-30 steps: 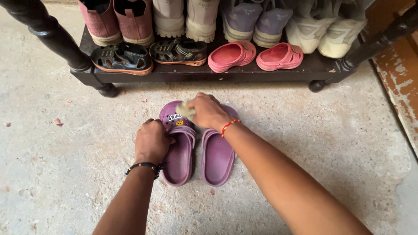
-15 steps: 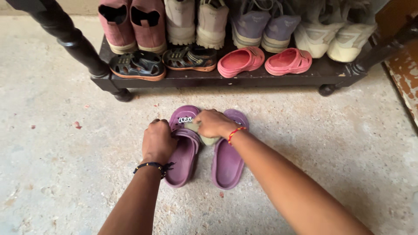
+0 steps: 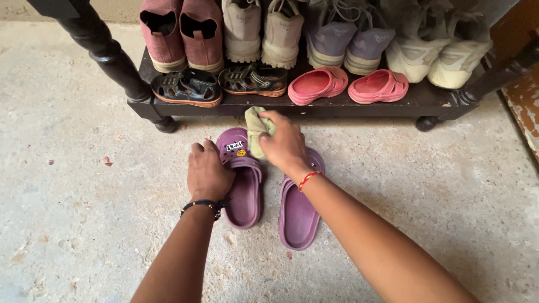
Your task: The person wipes a pair of purple slippers with a green cloth, cleaning both the exterior and interior surfaces. After wiping, the person places the slippers on the top shelf of a shoe rack.
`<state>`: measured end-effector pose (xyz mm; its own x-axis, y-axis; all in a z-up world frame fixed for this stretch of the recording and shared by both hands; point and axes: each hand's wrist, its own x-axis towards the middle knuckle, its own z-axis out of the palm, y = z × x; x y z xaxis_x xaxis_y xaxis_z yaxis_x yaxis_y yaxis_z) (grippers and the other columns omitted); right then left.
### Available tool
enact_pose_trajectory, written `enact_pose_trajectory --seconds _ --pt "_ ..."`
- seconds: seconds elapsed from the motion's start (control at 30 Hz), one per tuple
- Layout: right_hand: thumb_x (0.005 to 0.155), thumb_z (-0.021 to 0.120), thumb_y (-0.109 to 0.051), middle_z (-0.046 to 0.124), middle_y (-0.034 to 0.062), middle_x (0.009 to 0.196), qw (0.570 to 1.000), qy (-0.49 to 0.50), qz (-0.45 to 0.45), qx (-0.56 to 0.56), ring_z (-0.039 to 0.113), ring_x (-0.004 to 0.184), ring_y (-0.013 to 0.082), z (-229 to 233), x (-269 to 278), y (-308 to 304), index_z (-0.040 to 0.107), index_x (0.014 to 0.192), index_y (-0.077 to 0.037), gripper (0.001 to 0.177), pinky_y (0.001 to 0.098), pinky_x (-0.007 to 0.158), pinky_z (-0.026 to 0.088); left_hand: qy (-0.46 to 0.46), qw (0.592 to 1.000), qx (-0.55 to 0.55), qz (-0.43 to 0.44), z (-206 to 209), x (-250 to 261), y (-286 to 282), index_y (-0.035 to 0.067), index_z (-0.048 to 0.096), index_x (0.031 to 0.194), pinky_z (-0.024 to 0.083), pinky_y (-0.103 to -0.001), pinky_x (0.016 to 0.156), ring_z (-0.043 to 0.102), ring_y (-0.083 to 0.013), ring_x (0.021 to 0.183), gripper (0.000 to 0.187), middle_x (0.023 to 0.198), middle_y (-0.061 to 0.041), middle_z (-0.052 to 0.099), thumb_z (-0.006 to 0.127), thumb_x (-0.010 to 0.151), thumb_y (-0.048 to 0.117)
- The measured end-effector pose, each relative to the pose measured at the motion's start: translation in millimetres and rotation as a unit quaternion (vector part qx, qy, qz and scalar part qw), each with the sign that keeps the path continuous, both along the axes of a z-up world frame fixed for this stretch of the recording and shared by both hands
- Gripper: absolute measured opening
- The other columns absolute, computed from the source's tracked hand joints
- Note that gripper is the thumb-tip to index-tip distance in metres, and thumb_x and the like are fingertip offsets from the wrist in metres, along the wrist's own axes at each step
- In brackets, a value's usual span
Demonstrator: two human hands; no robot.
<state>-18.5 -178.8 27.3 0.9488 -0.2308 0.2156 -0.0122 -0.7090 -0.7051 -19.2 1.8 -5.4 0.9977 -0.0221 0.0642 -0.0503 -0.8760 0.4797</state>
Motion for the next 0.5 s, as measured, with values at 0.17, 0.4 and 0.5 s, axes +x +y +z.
enact_pose_trajectory --seconds 0.17,0.4,0.5 --pt "0.08 0.08 -0.024 0.077 0.0104 0.11 0.974 0.148 -0.07 0.155 0.077 0.076 0.0236 -9.4 9.8 5.5 0.072 0.113 -0.014 0.036 0.035 0.071 0.059 0.153 0.982 -0.107 -0.006 6.4 11.8 7.0 0.005 0.071 0.096 0.057 -0.04 0.09 0.073 -0.0315 0.096 0.04 0.097 -0.014 0.074 0.093 0.066 0.02" --pt "0.075 0.084 -0.017 0.077 0.0095 0.105 0.976 0.116 -0.045 0.176 0.073 0.088 0.0163 -32.4 13.2 0.1 0.073 0.114 -0.012 0.04 0.0306 0.077 0.057 0.081 0.992 -0.092 -0.005 -17.2 18.8 8.2 0.015 0.084 0.101 0.058 -0.038 0.092 0.076 -0.0333 0.096 0.018 0.101 -0.018 0.079 0.072 0.088 0.017" --pt "0.081 0.079 -0.014 0.076 0.0115 0.107 0.937 0.123 -0.02 0.325 0.07 0.093 0.0188 -38.5 11.2 1.7 0.067 0.125 -0.01 0.045 0.0314 0.078 0.056 0.087 0.986 -0.142 0.03 -18.1 22.8 1.1 0.011 0.08 0.111 0.056 -0.04 0.094 0.075 -0.0329 0.099 0.027 0.106 -0.02 0.078 0.07 0.098 0.033"
